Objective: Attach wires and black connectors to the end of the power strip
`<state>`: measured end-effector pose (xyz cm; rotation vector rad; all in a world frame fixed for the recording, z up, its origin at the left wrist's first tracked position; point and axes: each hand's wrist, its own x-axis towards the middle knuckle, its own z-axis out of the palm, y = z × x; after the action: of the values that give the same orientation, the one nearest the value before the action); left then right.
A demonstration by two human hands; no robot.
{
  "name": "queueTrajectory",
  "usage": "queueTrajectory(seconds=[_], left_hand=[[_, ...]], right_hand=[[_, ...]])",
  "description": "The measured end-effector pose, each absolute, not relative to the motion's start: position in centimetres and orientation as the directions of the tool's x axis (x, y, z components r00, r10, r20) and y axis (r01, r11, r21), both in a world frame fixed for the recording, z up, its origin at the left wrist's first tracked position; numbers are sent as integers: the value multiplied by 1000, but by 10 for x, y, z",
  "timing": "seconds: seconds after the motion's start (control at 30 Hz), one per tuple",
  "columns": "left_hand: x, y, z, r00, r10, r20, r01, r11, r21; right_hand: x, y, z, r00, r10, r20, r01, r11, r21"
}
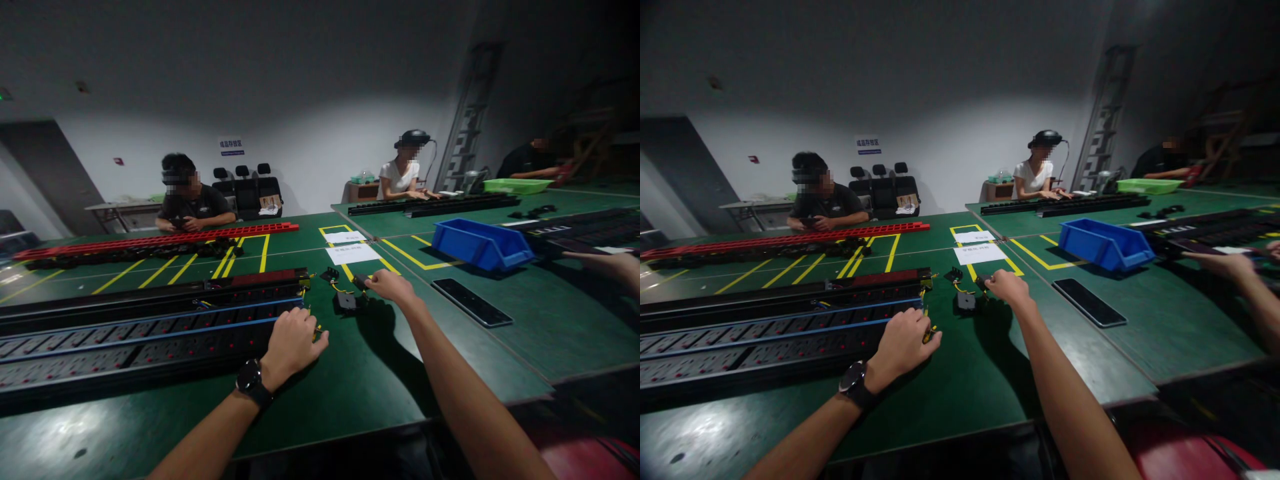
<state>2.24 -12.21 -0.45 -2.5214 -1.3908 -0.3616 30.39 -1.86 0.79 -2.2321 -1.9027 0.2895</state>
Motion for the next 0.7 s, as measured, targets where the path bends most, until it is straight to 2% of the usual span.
queueTrajectory(seconds=[0.37, 0.7], left_hand=[[21, -121, -6, 551, 756, 354, 822, -563, -78], [21, -121, -7, 548, 760, 350, 827, -555, -89]], right_hand=[[307, -22, 13, 177, 982, -60, 931, -187, -313], [307, -15, 0, 172, 985, -9, 948, -168, -271]])
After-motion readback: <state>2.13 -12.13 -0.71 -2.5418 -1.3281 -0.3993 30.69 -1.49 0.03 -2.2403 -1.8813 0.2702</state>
